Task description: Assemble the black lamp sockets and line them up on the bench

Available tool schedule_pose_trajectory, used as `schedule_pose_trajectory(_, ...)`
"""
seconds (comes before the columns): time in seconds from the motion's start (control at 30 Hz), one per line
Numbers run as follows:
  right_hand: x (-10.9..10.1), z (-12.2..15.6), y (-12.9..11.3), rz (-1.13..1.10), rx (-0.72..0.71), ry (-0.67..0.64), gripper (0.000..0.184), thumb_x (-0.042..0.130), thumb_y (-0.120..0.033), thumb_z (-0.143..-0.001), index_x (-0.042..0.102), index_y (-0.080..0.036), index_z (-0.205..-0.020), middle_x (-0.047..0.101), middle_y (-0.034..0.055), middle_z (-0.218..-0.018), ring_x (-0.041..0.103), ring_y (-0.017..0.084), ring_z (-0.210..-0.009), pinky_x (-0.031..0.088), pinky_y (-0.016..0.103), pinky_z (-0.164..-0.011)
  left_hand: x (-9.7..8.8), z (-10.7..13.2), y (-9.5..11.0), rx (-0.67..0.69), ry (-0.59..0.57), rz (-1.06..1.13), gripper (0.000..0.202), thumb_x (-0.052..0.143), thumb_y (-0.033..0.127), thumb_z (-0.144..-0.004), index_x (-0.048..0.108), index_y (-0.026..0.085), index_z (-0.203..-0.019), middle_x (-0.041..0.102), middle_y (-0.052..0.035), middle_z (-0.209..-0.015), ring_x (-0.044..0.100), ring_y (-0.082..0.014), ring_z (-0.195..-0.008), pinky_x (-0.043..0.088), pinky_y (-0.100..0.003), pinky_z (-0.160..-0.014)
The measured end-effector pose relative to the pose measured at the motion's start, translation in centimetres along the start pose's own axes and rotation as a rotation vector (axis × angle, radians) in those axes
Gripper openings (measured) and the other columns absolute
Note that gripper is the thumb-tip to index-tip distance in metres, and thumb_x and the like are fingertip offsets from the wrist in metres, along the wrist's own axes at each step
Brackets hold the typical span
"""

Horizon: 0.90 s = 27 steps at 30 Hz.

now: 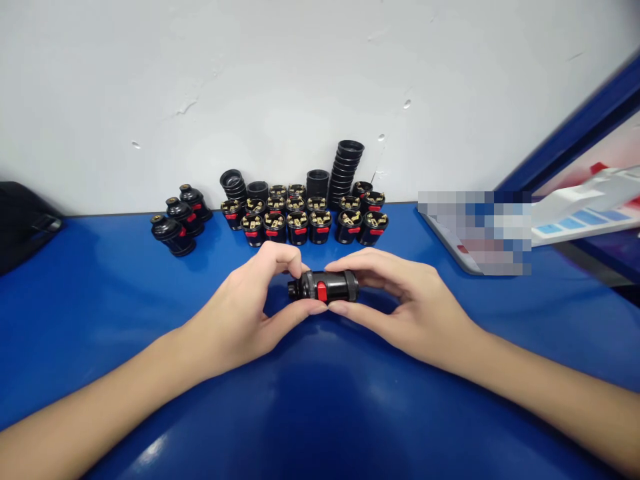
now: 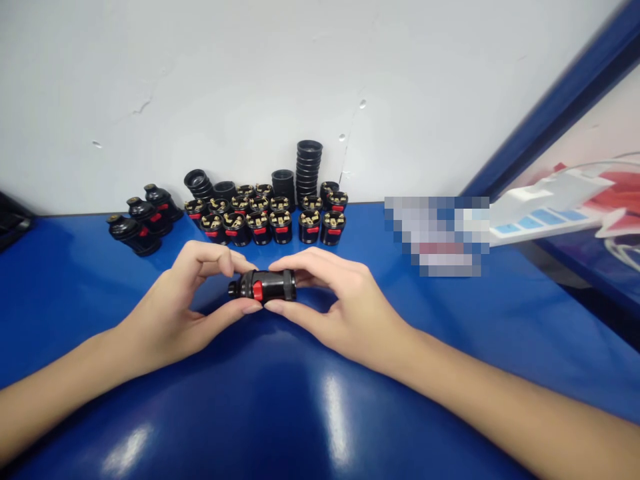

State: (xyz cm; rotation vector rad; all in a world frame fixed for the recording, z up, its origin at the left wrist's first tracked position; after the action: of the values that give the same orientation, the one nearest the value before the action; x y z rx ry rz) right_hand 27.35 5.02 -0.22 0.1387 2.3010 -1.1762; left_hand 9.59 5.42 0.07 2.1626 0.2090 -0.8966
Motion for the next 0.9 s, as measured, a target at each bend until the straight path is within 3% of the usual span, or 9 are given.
schedule_pose_trajectory(0.13,0.4,0.0,0.0,0.049,-0.016,-0.035,0.031,0.083,-0.025,-0.095,0.075,-0.022,-0.125,0.083,0.0062,-0.117,0.081,0.022,-0.103,0.068,0.034,-0.094,0.0,-0.3,0.7,-0.030,-0.039,0.002,0.029,0.068,0.030,-0.102,0.044,0.026,-0.118,0.066,-0.0016,-0.103,0.069,-0.0152,-0.090,0.057,-0.028,-0.076)
schedule_pose_trajectory(0.27,0.8,0.1,-0.4,0.108,-0.082,-0.083,0.036,0.081,-0.020,-0.095,0.073,-0.023,-0.131,0.082,0.0073,-0.126,0.079,0.024,-0.114,0.064,0.037,-0.104,-0.7,-0.9,1.6,-0.004,-0.118,-0.128,0.018,0.066,0.030,-0.102,0.053,0.024,-0.114,0.066,0.0021,-0.092,0.063,-0.0121,-0.076,0.052,-0.025,-0.070)
schedule_pose_trajectory(0.47,0.8,0.4,-0.2,0.143,-0.082,-0.088,0.024,0.075,-0.018,-0.098,0.076,-0.024,-0.122,0.084,0.0056,-0.119,0.080,0.023,-0.110,0.064,0.036,-0.100,-3.2,-0.8,0.0,-0.092,-0.185,-0.468,0.022,0.061,0.047,-0.102,0.060,0.025,-0.104,0.067,0.0004,-0.082,0.058,-0.0163,-0.062,0.040,-0.030,-0.060)
schedule_pose_trajectory(0.57,0.7,0.3,-0.2,0.152,-0.078,-0.081,0.020,0.073,-0.017,-0.099,0.078,-0.023,-0.117,0.084,0.0051,-0.114,0.080,0.021,-0.106,0.063,0.033,-0.097,-5.0,-0.7,-1.1,-0.224,-0.157,-0.681,0.030,0.064,0.057,-0.095,0.060,0.026,-0.097,0.062,-0.0024,-0.073,0.056,-0.0232,-0.058,0.034,-0.033,-0.061)
schedule_pose_trajectory(0.67,0.7,0.3,-0.3,0.147,-0.081,-0.077,0.019,0.073,-0.016,-0.098,0.078,-0.023,-0.115,0.084,0.0052,-0.111,0.080,0.020,-0.103,0.063,0.032,-0.095,-7.2,-0.3,-2.3,-0.455,-0.192,-0.863,0.033,0.071,0.057,-0.087,0.059,0.027,-0.088,0.053,-0.0026,-0.065,0.053,-0.0273,-0.057,0.033,-0.034,-0.064)
schedule_pose_trajectory(0.77,0.8,0.3,-0.4,0.137,-0.083,-0.078,0.018,0.072,-0.015,-0.098,0.078,-0.023,-0.114,0.084,0.0050,-0.109,0.080,0.020,-0.100,0.064,0.033,-0.093,-9.4,0.5,-3.5,-0.648,-0.303,-0.991,0.038,0.063,0.063,-0.092,0.054,0.026,-0.087,0.051,-0.0023,-0.063,0.053,-0.0293,-0.056,0.035,-0.035,-0.065)
schedule_pose_trajectory(0.9,0.7,0.2,-0.4,0.143,-0.081,-0.073,0.017,0.072,-0.016,-0.098,0.077,-0.025,-0.111,0.084,0.0047,-0.107,0.080,0.021,-0.099,0.065,0.034,-0.091,-12.3,1.9,-5.6,-0.704,-0.376,-1.181,0.038,0.049,0.061,-0.100,0.051,0.025,-0.089,0.054,-0.0040,-0.062,0.063,-0.0350,-0.064,0.034,-0.035,-0.061)
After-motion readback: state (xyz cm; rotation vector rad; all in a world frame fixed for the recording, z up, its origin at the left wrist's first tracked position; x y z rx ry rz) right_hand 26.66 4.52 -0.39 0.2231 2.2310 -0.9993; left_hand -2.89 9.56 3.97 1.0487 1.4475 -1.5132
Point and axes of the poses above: each hand's wrist, its own z-axis away from the middle knuckle, its own x-axis out of the palm, y = z × x, the point moved 8 cm from there along -z, towards the middle knuckle
